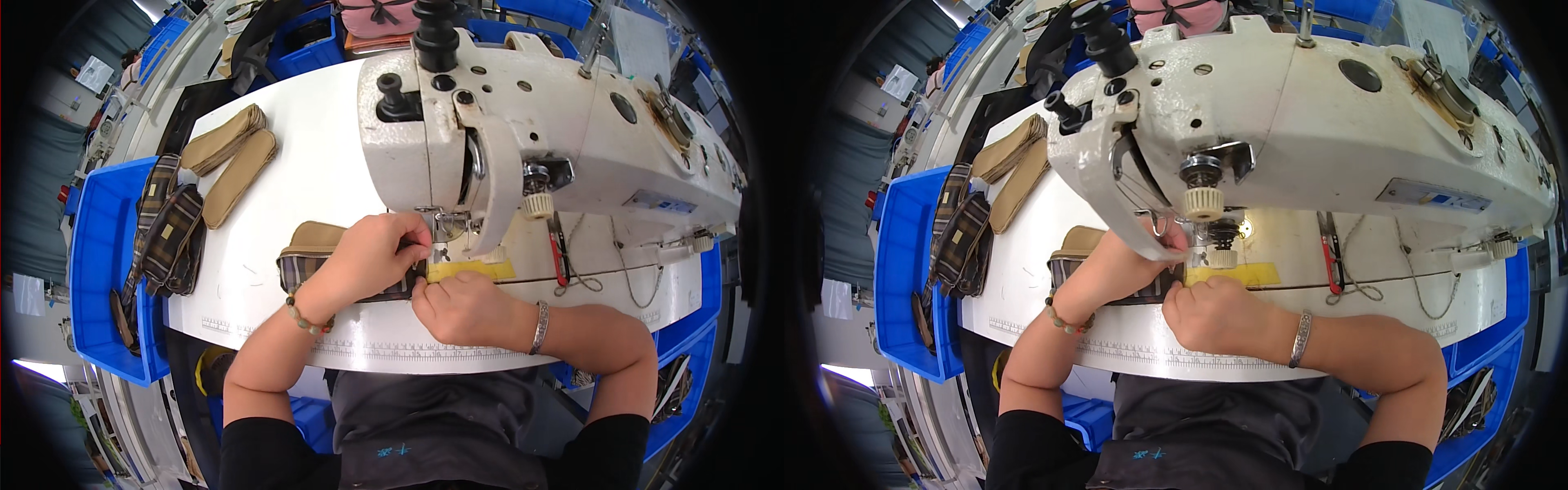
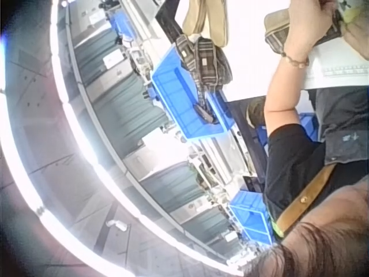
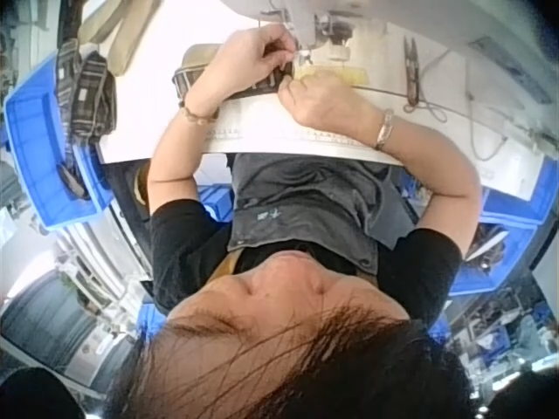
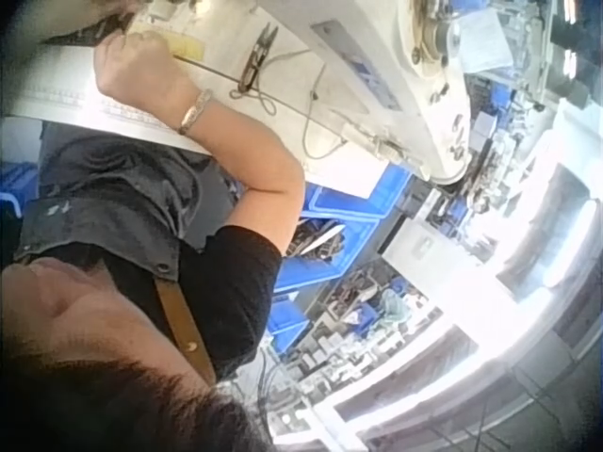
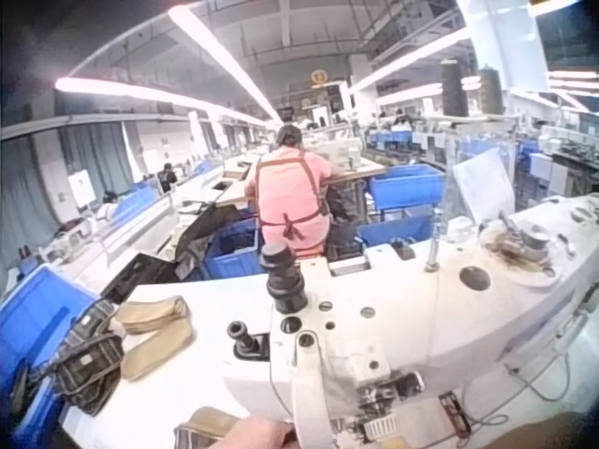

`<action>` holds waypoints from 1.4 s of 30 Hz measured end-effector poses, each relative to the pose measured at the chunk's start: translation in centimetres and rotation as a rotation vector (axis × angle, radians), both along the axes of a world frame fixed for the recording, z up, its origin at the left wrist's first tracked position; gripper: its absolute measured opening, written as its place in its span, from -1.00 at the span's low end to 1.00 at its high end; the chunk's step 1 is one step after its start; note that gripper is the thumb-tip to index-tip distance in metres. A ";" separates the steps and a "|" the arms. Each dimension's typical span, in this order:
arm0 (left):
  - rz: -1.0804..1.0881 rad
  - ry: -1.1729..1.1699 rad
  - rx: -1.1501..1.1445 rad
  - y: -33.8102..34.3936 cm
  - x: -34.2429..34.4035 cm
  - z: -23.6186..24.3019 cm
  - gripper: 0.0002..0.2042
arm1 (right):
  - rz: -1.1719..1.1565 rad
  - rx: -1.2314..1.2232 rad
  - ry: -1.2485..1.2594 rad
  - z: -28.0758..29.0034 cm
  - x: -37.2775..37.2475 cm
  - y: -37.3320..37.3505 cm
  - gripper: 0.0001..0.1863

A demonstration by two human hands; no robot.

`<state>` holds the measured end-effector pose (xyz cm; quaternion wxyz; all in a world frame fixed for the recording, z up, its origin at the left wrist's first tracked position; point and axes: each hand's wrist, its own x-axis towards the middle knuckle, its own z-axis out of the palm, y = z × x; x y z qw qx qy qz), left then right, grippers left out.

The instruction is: Using an industrial sewing machine to stitch together leather components for sandals or bags.

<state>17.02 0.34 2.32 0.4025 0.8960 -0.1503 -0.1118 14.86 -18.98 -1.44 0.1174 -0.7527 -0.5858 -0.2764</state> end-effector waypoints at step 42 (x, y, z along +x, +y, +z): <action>-0.166 -0.404 0.311 -0.1 -0.9 0.4 -0.93 | -0.071 -0.048 -0.006 0.3 -1.6 -0.4 -0.76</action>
